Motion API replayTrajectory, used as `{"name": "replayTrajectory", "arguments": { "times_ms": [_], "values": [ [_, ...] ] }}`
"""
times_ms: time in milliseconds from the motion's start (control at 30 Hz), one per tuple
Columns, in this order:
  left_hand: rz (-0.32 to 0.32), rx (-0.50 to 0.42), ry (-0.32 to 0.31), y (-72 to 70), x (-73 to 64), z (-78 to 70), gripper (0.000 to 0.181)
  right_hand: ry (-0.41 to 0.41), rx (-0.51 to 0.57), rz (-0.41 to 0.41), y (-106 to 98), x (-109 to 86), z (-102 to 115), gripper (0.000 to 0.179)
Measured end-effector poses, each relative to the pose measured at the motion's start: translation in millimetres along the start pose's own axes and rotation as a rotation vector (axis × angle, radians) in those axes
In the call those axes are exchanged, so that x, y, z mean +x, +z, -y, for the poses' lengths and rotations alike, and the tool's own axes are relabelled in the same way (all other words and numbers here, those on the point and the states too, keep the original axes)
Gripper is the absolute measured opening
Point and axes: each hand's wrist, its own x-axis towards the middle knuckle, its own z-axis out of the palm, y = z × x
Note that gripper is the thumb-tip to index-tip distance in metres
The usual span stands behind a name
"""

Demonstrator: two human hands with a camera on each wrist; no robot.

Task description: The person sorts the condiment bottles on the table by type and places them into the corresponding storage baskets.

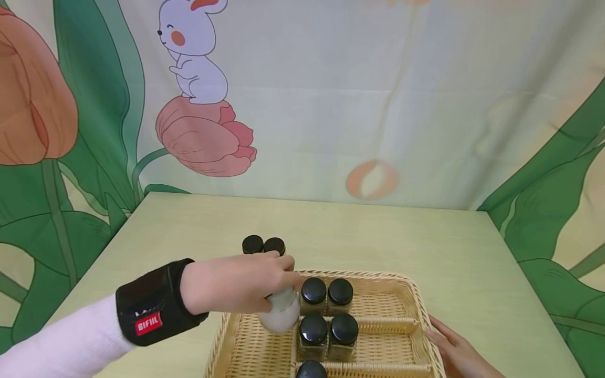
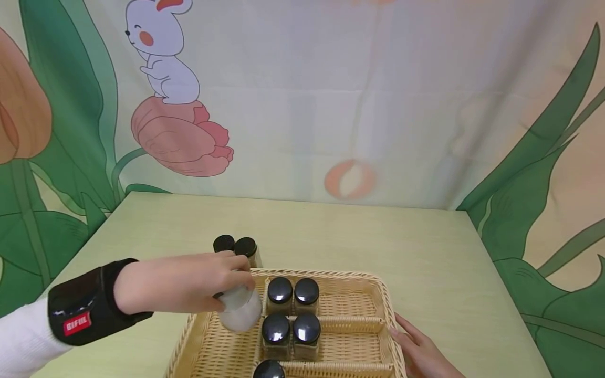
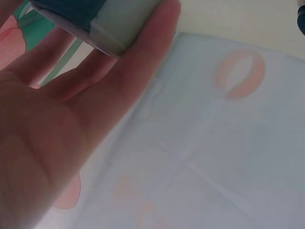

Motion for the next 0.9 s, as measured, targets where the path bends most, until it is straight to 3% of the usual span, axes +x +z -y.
{"name": "replayTrajectory", "arguments": {
  "times_ms": [400,667,900],
  "values": [
    [0.014,0.062,0.026,18.4,-3.9,-7.2,0.036,-0.020,-0.006,0.030,-0.3,-0.3,-0.1,0.081],
    [-0.008,0.103,0.022,34.3,-6.0,-6.5,0.034,-0.009,-0.018,0.004,0.1,0.0,0.2,0.081],
    [-0.030,0.103,0.035,48.1,-7.6,-2.7,0.035,-0.024,-0.022,0.035,-1.2,-0.1,-0.9,0.081]
  ]
}}
